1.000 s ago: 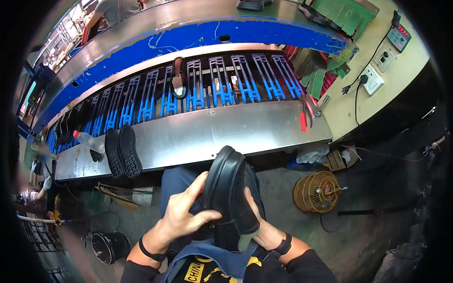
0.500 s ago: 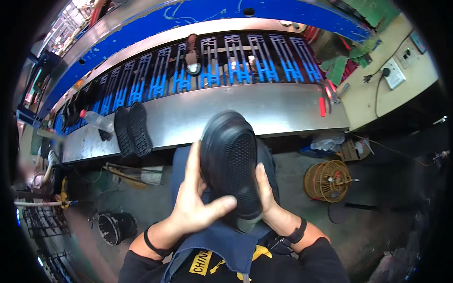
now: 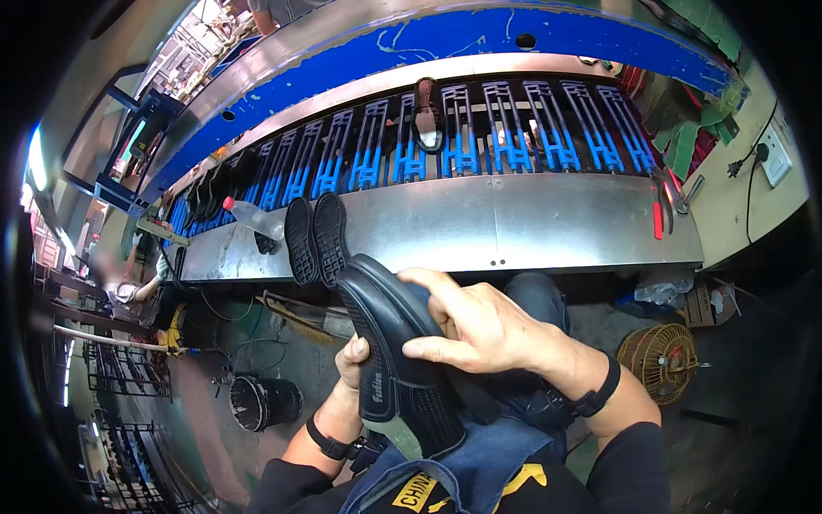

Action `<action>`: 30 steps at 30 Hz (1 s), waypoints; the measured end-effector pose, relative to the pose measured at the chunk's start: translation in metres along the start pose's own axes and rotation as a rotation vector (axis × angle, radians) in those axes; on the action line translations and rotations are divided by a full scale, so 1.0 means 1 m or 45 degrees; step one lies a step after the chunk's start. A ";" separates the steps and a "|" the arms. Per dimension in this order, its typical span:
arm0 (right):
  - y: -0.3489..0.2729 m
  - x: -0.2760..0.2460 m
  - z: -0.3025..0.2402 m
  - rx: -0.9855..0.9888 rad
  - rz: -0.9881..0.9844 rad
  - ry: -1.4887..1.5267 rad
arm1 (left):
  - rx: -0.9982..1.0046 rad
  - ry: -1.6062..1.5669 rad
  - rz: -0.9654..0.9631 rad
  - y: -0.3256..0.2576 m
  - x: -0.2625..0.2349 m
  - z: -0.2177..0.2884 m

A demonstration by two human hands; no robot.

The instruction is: Inspecting and cleaning shoe soles and uppers at a manufacturing workstation.

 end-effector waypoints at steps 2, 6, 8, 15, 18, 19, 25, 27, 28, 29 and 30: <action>0.004 -0.003 -0.002 -0.172 -0.136 -0.021 | -0.049 0.027 -0.048 0.002 -0.005 -0.004; 0.007 -0.010 0.006 -0.184 -0.147 0.082 | -0.141 -0.108 -0.041 0.002 -0.005 -0.011; 0.004 -0.012 0.015 -0.125 -0.118 0.324 | -0.196 -0.146 -0.131 0.003 -0.002 -0.013; -0.018 0.017 -0.014 -0.331 0.193 -0.405 | -0.104 -0.189 -0.050 0.009 -0.003 -0.025; -0.042 0.035 -0.006 -0.231 0.343 -0.641 | -0.180 -0.191 -0.058 0.008 -0.022 -0.039; -0.052 0.040 -0.003 -0.214 0.372 -0.692 | -0.214 -0.182 0.021 0.012 -0.026 -0.041; -0.136 0.062 0.023 -0.076 0.343 -0.730 | -0.401 -0.248 0.055 0.050 -0.034 -0.047; -0.104 0.050 0.016 -0.432 0.260 -0.793 | -0.493 -0.171 0.231 0.060 -0.017 -0.040; -0.093 0.050 0.018 -0.776 0.232 -0.723 | -0.442 -0.135 0.269 0.065 -0.012 -0.041; -0.079 0.042 0.009 -0.859 0.168 -0.650 | -0.436 -0.071 0.334 0.055 -0.007 -0.036; -0.067 0.036 -0.003 -0.855 0.256 -0.499 | -0.430 0.218 0.313 0.046 -0.017 -0.036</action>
Point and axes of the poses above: each hand's wrist, its own y-axis towards the middle knuckle, its own x-axis out of the palm, z = x × y, the point moved 2 cm from there along y, towards the middle knuckle, and after that the axes turned 8 degrees about z, right-handed, at the moved point
